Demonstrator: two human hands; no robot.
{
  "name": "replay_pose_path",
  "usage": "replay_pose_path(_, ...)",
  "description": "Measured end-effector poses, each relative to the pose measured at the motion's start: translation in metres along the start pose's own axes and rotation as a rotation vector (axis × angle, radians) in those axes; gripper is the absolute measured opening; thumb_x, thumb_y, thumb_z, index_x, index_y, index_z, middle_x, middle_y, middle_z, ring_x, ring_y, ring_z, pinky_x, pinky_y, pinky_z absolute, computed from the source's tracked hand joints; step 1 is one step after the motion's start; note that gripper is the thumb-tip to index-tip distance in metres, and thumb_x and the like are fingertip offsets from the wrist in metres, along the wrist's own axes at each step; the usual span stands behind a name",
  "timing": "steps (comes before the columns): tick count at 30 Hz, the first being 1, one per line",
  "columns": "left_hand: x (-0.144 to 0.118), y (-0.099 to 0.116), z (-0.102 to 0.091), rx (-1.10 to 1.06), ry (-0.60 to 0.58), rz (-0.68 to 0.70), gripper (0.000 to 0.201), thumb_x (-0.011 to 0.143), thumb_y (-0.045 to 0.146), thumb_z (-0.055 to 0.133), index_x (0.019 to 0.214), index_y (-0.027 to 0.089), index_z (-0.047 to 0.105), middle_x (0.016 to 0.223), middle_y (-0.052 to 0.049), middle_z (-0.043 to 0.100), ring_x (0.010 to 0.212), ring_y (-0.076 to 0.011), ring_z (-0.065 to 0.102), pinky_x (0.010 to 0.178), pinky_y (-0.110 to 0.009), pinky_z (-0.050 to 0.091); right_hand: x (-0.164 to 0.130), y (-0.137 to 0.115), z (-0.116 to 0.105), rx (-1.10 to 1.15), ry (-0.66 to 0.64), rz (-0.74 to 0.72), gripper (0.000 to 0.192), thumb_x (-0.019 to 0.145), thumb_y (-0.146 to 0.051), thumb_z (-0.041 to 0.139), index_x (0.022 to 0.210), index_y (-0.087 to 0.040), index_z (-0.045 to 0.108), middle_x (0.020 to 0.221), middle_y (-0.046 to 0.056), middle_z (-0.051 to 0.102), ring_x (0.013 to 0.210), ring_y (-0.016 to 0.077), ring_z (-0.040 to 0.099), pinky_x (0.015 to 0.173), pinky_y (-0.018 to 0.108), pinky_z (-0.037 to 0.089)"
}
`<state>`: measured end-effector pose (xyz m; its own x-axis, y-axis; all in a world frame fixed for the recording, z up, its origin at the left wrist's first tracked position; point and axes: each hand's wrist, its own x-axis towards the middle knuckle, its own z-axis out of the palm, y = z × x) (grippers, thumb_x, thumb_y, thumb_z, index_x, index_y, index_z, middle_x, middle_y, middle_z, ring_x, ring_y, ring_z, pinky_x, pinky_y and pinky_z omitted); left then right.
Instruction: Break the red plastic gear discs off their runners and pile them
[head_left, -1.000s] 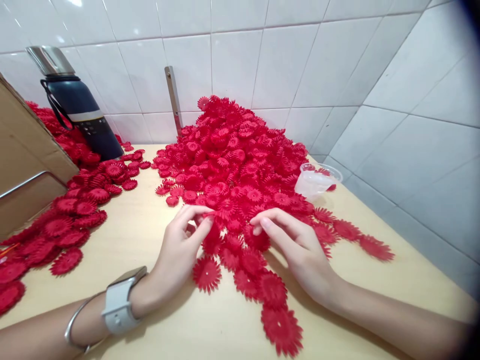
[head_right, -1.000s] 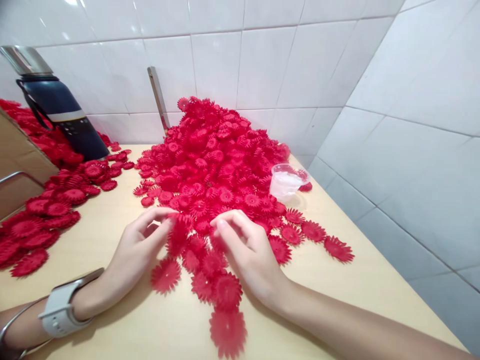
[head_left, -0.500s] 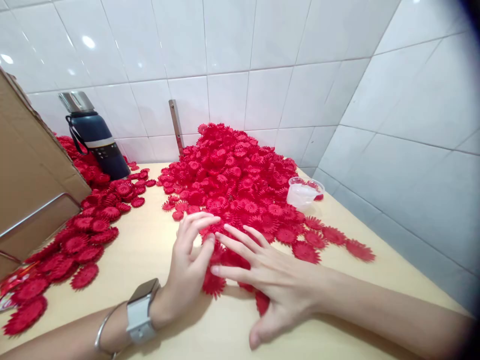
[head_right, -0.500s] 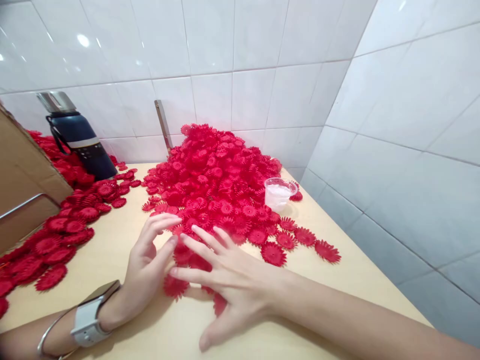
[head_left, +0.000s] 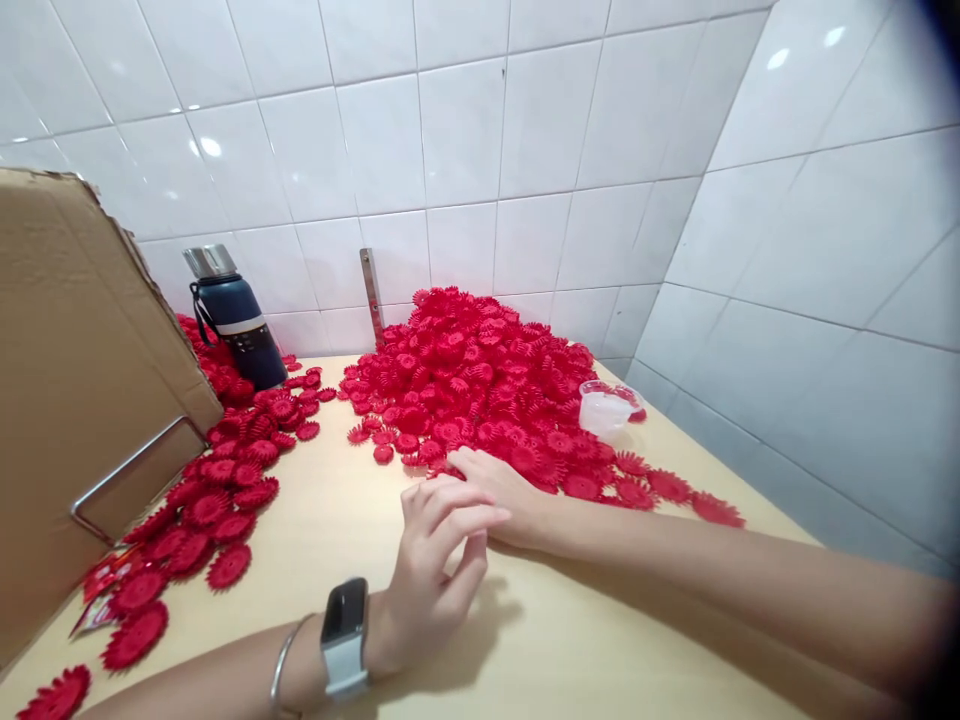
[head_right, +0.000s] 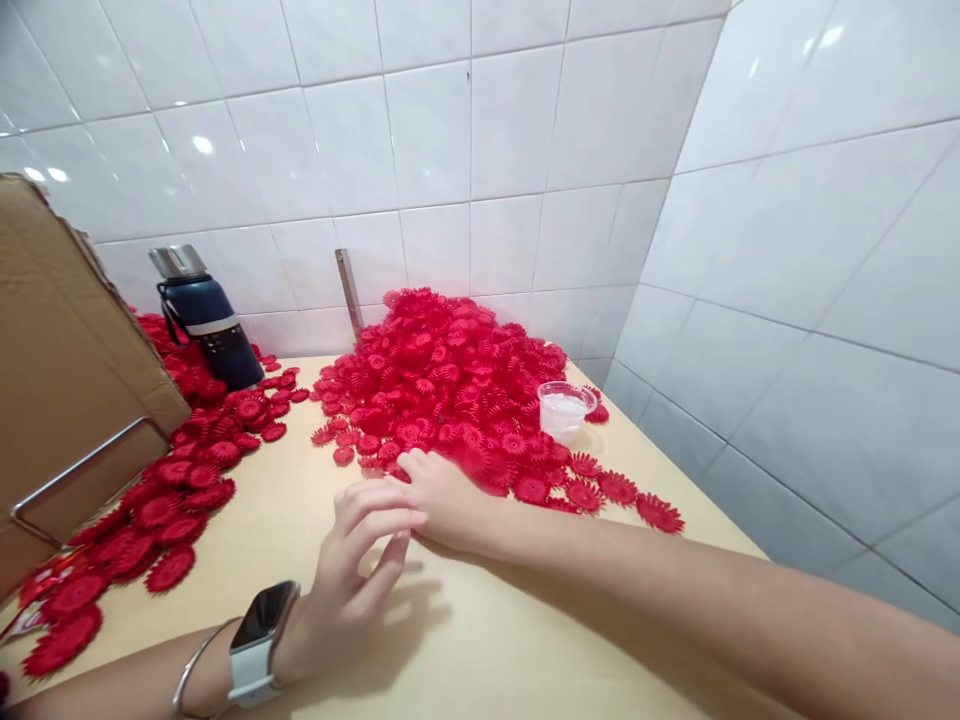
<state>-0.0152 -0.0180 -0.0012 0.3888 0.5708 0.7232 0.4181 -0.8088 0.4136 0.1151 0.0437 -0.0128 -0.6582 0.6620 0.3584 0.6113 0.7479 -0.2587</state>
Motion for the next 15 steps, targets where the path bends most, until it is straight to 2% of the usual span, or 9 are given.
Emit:
replay_pose_path(2,0.000,0.002,-0.001,-0.002,-0.022,0.015,0.031,0.075,0.002,0.043,0.095,0.023,0.054,0.093,-0.004,0.061,0.091,-0.0197,0.052,0.082,-0.036,0.035,0.011,0.007,-0.012,-0.095,0.037,0.038,0.016,0.081,-0.019,0.046,0.073,-0.016,0.059,0.076,0.006,0.056,0.069,0.0157,0.048,0.062,0.028,0.040)
replay_pose_path(7,0.002,0.004,0.000,-0.031,-0.024,0.016,0.028,0.075,0.001,0.043,0.090,0.021,0.056,0.088,-0.004,0.063,0.084,-0.0178,0.055,0.078,-0.034,0.037,0.045,0.040,-0.046,-0.280,0.161,0.166,0.037,0.092,-0.026,0.022,0.106,-0.012,0.053,0.104,0.007,0.053,0.102,0.0227,0.048,0.083,0.038,0.039)
replay_pose_path(8,0.002,0.004,0.001,-0.036,-0.009,0.019,0.027,0.075,0.001,0.043,0.089,0.020,0.056,0.087,-0.004,0.064,0.084,-0.0175,0.055,0.077,-0.034,0.037,0.049,0.047,-0.048,-0.301,0.155,0.178,0.031,0.092,-0.027,0.030,0.110,-0.013,0.051,0.109,0.005,0.052,0.100,0.0220,0.051,0.081,0.040,0.042)
replay_pose_path(9,0.002,0.004,0.002,-0.041,0.011,0.027,0.026,0.074,0.002,0.044,0.088,0.020,0.057,0.085,-0.004,0.064,0.083,-0.0173,0.055,0.076,-0.033,0.037,0.052,0.053,-0.050,-0.314,0.139,0.187,0.028,0.085,-0.027,0.048,0.111,-0.016,0.049,0.112,0.008,0.052,0.094,0.0195,0.055,0.078,0.040,0.046)
replay_pose_path(12,0.001,0.003,0.006,-0.042,0.035,0.051,0.024,0.073,0.002,0.045,0.086,0.018,0.057,0.084,-0.004,0.065,0.082,-0.0168,0.056,0.075,-0.033,0.037,0.058,0.059,-0.051,-0.359,0.102,0.196,0.027,0.085,-0.026,0.048,0.110,-0.016,0.050,0.111,0.008,0.053,0.091,0.0184,0.056,0.076,0.038,0.047)
replay_pose_path(15,-0.001,0.002,0.009,-0.030,0.039,0.122,0.025,0.072,0.002,0.044,0.086,0.018,0.058,0.082,-0.003,0.067,0.080,-0.0153,0.057,0.075,-0.031,0.037,0.071,0.048,-0.057,-0.392,0.118,0.162,0.022,0.087,-0.028,0.044,0.105,-0.018,0.054,0.111,0.007,0.053,0.093,0.0179,0.054,0.080,0.038,0.045)
